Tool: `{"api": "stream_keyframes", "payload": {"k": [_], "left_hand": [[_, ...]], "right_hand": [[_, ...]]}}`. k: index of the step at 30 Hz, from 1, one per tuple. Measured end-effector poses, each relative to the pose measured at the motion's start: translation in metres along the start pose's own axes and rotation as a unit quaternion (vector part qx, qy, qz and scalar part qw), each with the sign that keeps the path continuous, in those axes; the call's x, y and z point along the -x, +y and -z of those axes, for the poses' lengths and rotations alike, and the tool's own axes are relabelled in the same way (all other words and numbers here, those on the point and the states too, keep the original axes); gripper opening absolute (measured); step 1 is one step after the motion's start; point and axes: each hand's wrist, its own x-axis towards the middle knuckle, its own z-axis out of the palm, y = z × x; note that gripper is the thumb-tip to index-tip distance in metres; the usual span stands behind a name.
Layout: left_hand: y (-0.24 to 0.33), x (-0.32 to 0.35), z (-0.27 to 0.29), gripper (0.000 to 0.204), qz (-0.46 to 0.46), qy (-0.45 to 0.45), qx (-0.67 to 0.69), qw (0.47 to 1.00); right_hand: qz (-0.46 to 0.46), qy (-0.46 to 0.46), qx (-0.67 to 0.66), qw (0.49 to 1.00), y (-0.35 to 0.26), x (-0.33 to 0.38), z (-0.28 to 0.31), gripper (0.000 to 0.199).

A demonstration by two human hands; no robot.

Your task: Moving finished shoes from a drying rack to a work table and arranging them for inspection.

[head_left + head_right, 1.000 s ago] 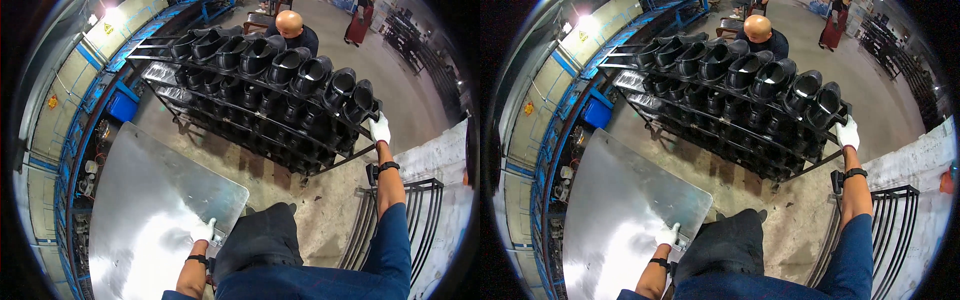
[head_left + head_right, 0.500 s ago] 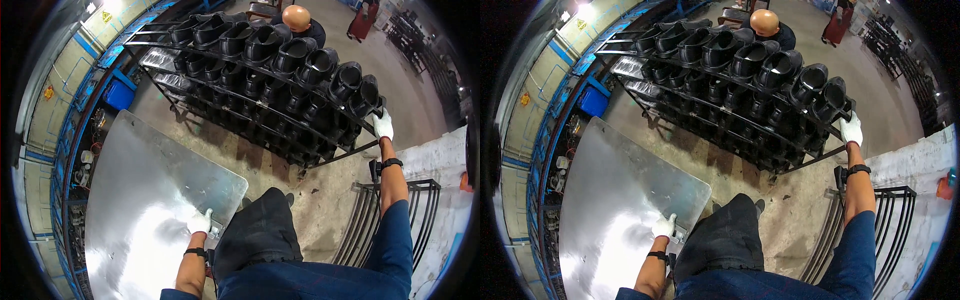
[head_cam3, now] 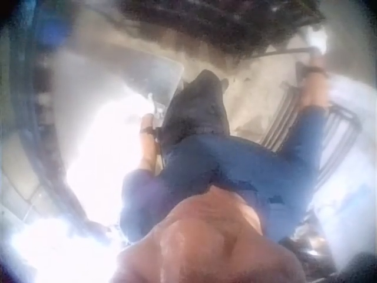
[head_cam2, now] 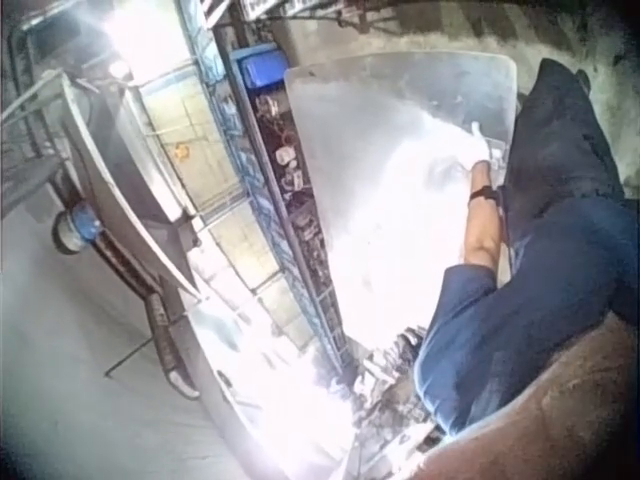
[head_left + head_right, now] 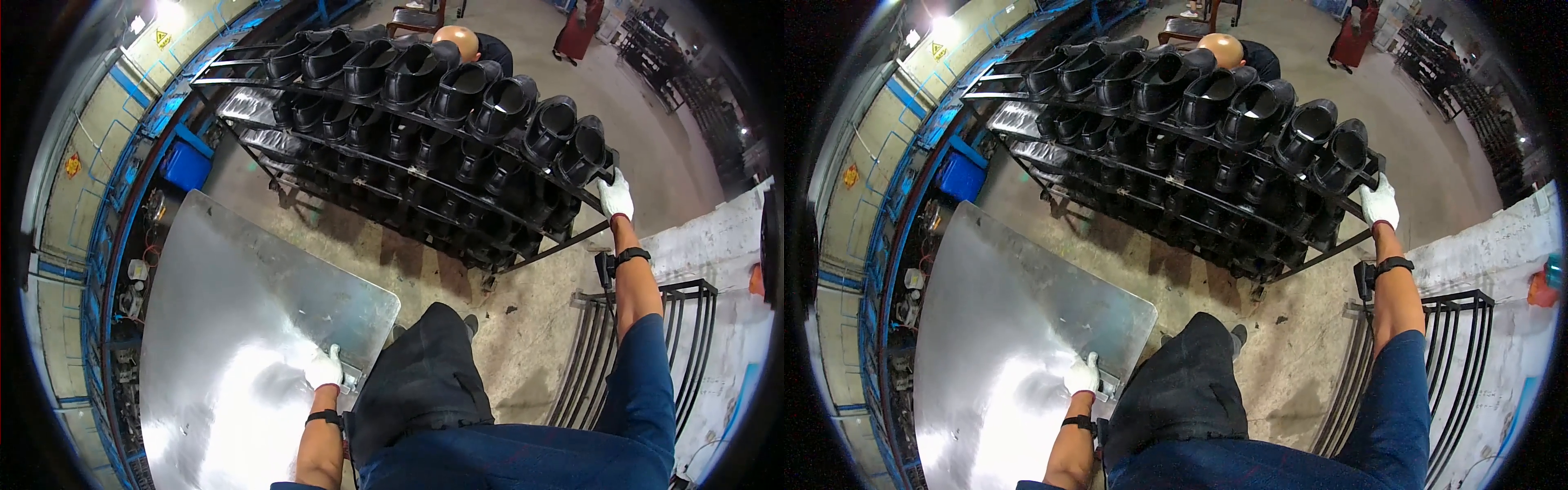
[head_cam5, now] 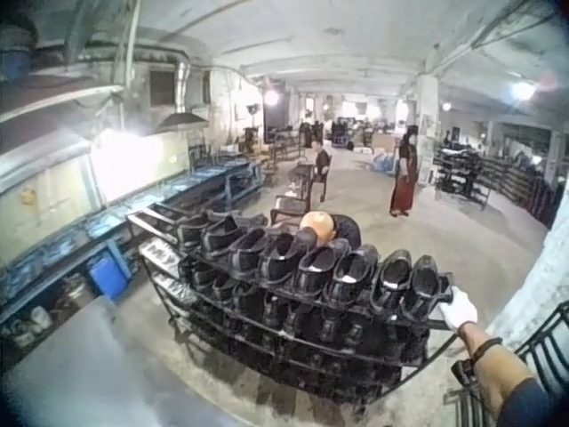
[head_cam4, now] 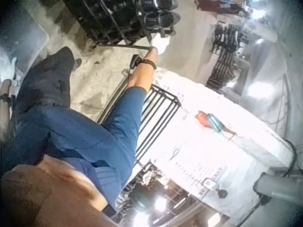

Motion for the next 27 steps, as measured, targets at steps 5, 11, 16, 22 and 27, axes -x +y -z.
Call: {"api": "stream_keyframes", "payload": {"k": [5, 11, 16, 22, 27], "left_hand": [[-0.010, -0.004, -0.003, 0.071, 0.018, 0.001, -0.016, 1.000], [0.005, -0.006, 0.022, 0.072, 0.026, -0.106, 0.002, 0.994], [0.006, -0.007, 0.028, 0.070, 0.019, -0.112, 0.008, 0.993], [0.006, -0.012, 0.028, 0.073, 0.023, -0.147, -0.023, 0.989], [0.009, -0.012, 0.031, 0.074, 0.004, -0.149, -0.036, 0.988]], "right_hand": [[0.003, 0.000, -0.008, 1.000, -0.008, 0.001, -0.004, 0.076], [-0.005, -0.004, 0.001, 1.000, -0.004, -0.002, 0.001, 0.075], [-0.013, -0.001, -0.011, 1.000, -0.008, 0.005, 0.000, 0.075], [-0.030, -0.007, -0.024, 0.999, -0.014, 0.010, 0.007, 0.074], [-0.027, -0.010, -0.022, 0.999, -0.011, 0.009, 0.009, 0.075]]}}
